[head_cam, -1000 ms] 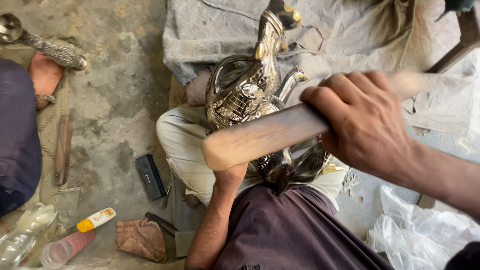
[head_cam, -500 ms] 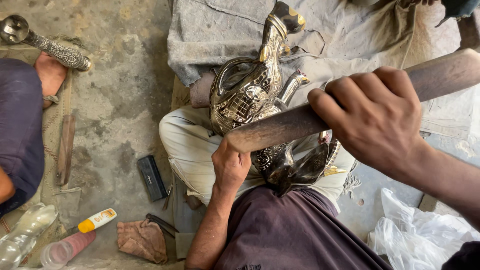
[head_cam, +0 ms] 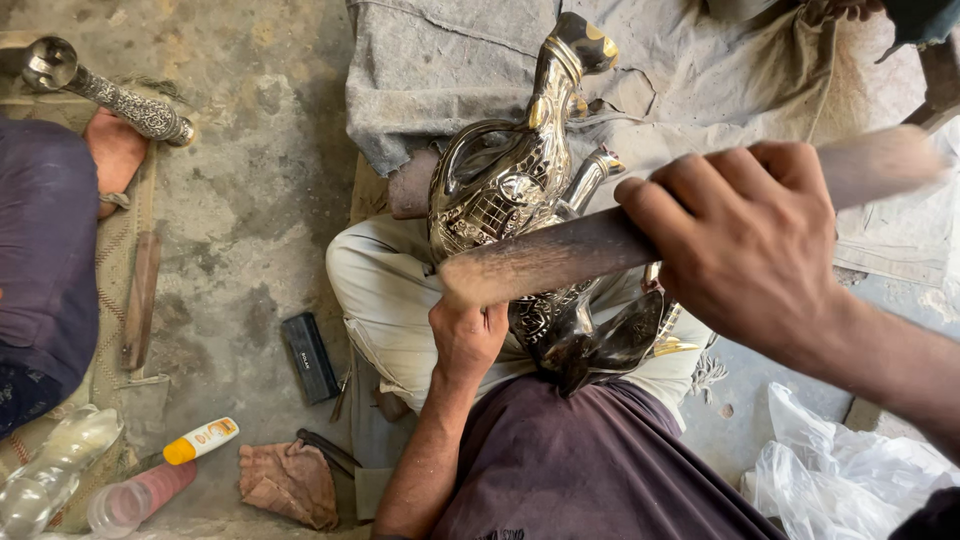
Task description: The person uses a small metal chisel and a wooden mallet to engrave intricate patterns onto a silver-colored metal vessel. They hold the vessel steady with one hand while striking the chisel with the other to create detailed designs on the surface.
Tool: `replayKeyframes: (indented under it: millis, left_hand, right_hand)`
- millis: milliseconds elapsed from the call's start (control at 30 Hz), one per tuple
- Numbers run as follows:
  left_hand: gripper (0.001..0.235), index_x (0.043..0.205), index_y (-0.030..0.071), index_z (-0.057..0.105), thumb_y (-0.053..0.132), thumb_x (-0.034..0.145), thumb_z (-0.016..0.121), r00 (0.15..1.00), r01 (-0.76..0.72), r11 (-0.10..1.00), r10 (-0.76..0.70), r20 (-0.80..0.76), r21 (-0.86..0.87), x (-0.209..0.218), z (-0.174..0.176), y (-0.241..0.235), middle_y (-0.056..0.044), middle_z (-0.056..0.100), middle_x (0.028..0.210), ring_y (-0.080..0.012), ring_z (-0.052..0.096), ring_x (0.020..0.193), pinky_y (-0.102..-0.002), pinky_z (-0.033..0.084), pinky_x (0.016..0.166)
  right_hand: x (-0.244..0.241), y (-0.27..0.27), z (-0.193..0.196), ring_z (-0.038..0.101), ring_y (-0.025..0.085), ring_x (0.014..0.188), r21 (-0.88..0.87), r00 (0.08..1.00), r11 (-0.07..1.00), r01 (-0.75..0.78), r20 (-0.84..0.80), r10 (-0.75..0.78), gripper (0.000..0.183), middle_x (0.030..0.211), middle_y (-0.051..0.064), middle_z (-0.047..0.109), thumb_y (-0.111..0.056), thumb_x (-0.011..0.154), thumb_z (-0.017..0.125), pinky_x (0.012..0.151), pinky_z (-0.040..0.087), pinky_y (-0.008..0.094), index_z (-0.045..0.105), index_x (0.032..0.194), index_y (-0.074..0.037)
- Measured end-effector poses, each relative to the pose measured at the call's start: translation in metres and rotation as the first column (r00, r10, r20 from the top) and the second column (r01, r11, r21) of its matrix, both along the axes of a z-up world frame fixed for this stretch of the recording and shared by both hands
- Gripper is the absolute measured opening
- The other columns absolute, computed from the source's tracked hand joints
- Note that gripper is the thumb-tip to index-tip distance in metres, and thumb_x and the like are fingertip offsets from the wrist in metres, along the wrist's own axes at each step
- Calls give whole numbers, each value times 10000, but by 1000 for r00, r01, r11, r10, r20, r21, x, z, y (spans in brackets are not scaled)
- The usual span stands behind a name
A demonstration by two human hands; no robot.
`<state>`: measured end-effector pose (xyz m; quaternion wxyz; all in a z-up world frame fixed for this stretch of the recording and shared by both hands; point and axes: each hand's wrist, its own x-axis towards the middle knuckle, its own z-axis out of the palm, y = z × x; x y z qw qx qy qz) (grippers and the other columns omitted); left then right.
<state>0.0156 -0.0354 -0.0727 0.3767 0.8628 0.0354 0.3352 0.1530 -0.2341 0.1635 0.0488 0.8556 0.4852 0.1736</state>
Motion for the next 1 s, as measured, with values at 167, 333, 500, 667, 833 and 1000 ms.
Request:
replayKeyframes:
  millis: [167,333,500,667,833,1000]
  left_hand:
    - [134,1044,-18,671,19,934,736,1000,3,1000,-3,21,8,-5,-1,1,-117,707,946,-267,726,799,-371,602,657]
    - [152,1022,-11,665,37,879,681,997,-21,997,15,78,75,-4,4,3,-154,691,970,-317,723,842,-384,616,708]
    - [162,1055,21,664,114,971,766,1000,-4,997,5,6,-75,2,18,1,-105,711,955,-261,742,808,-366,608,678]
    - [218,1130,15,645,149,988,742,1000,-6,998,5,-9,-68,1,28,-1,-130,705,973,-285,727,814,-384,596,663]
    - [125,1111,62,634,102,1002,679,999,45,998,-45,4,36,0,20,4,-102,709,979,-296,734,846,-388,619,712]
    - [187,1154,57,608,86,1000,710,996,68,998,-68,51,-3,1,13,5,-117,690,999,-290,744,862,-374,635,716]
  right_hand:
    - [2,3,1,635,264,882,261,939,965,18,-335,73,435,994,123,674,-21,767,719,816,471,413,630,1192,-14]
    - [1,0,-14,636,232,876,184,995,979,-91,-20,96,369,1035,58,680,-71,817,774,837,458,401,633,1154,-122]
    - [7,-4,-20,626,186,873,-24,981,1000,-6,196,10,187,1011,11,701,-237,1023,722,917,464,375,662,1199,-222]
    - [6,-9,-15,618,192,790,-16,1000,1000,17,-1,-17,227,918,45,684,-197,934,700,810,467,385,643,1151,-161]
    - [5,-7,-7,612,206,865,184,969,983,10,-246,36,282,988,57,669,-166,954,684,885,468,390,612,1222,-114]
    - [8,0,1,631,173,769,-80,956,994,-70,280,90,173,897,2,704,-211,991,759,809,466,333,669,1140,-218]
